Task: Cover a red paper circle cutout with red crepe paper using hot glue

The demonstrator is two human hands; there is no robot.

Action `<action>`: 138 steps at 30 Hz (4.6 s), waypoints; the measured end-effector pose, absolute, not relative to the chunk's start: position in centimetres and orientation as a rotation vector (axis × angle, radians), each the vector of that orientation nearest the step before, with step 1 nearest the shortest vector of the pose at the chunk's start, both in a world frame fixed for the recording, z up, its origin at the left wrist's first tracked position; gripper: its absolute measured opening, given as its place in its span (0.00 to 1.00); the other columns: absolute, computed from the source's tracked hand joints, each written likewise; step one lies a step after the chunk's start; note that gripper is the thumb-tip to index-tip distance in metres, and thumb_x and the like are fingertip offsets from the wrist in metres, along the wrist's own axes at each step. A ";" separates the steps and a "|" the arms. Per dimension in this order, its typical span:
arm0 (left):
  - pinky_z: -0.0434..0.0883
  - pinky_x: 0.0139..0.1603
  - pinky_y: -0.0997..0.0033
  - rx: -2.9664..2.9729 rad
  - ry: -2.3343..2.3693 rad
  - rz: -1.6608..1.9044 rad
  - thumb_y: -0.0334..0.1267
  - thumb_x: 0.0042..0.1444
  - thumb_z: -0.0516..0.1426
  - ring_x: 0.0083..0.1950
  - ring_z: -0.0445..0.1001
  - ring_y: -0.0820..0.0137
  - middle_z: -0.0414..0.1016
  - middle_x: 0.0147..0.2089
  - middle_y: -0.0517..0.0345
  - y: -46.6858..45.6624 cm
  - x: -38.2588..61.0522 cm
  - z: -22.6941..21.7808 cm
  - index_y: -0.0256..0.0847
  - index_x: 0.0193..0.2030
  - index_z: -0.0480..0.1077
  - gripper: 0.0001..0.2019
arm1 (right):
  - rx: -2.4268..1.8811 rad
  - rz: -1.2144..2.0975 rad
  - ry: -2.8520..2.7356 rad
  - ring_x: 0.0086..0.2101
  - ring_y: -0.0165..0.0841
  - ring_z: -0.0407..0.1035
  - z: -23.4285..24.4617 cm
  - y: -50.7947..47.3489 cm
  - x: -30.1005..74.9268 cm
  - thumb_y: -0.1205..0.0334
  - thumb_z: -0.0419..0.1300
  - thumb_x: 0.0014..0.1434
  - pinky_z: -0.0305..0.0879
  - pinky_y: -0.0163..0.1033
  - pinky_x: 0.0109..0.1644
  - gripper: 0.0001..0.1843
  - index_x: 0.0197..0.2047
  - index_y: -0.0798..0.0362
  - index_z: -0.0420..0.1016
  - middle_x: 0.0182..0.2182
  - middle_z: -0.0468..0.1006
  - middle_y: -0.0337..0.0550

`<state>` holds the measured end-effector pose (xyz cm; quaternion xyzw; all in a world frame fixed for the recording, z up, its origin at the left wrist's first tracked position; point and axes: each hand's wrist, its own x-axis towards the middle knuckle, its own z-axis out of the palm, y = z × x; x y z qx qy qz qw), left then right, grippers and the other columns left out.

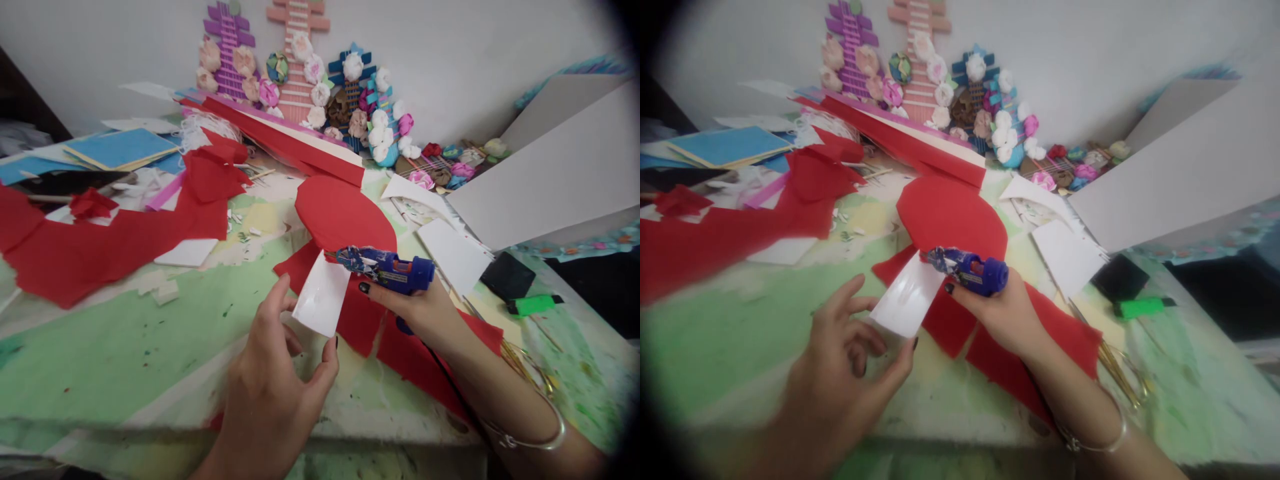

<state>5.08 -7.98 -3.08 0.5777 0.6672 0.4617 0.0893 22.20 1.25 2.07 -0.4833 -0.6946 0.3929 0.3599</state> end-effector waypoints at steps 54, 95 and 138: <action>0.68 0.21 0.74 1.679 1.988 1.363 0.40 0.50 0.61 0.25 0.70 0.74 0.72 0.44 0.52 -7.9 5.1 -2.8 0.42 0.66 0.49 0.39 | -1.428 0.957 -1.666 0.39 0.41 0.77 0.8 -1.5 25.7 0.58 0.68 0.50 0.75 0.43 0.43 0.15 0.42 0.51 0.77 0.38 0.82 0.42; 0.69 0.22 0.74 1.648 1.973 1.354 0.44 0.50 0.61 0.25 0.69 0.75 0.71 0.47 0.52 -7.7 4.9 -3.1 0.41 0.66 0.49 0.38 | -1.335 1.507 -1.168 0.16 0.22 0.57 -0.1 0.4 25.4 0.59 0.71 0.43 0.51 0.30 0.18 0.13 0.21 0.58 0.73 0.18 0.72 0.40; 0.68 0.21 0.76 1.638 1.868 1.426 0.40 0.53 0.60 0.27 0.70 0.75 0.70 0.49 0.50 -7.8 4.9 -3.1 0.42 0.66 0.48 0.36 | -1.438 1.723 -1.019 0.17 0.21 0.53 0.6 -4.9 25.2 0.53 0.74 0.36 0.46 0.30 0.19 0.20 0.21 0.57 0.70 0.16 0.65 0.36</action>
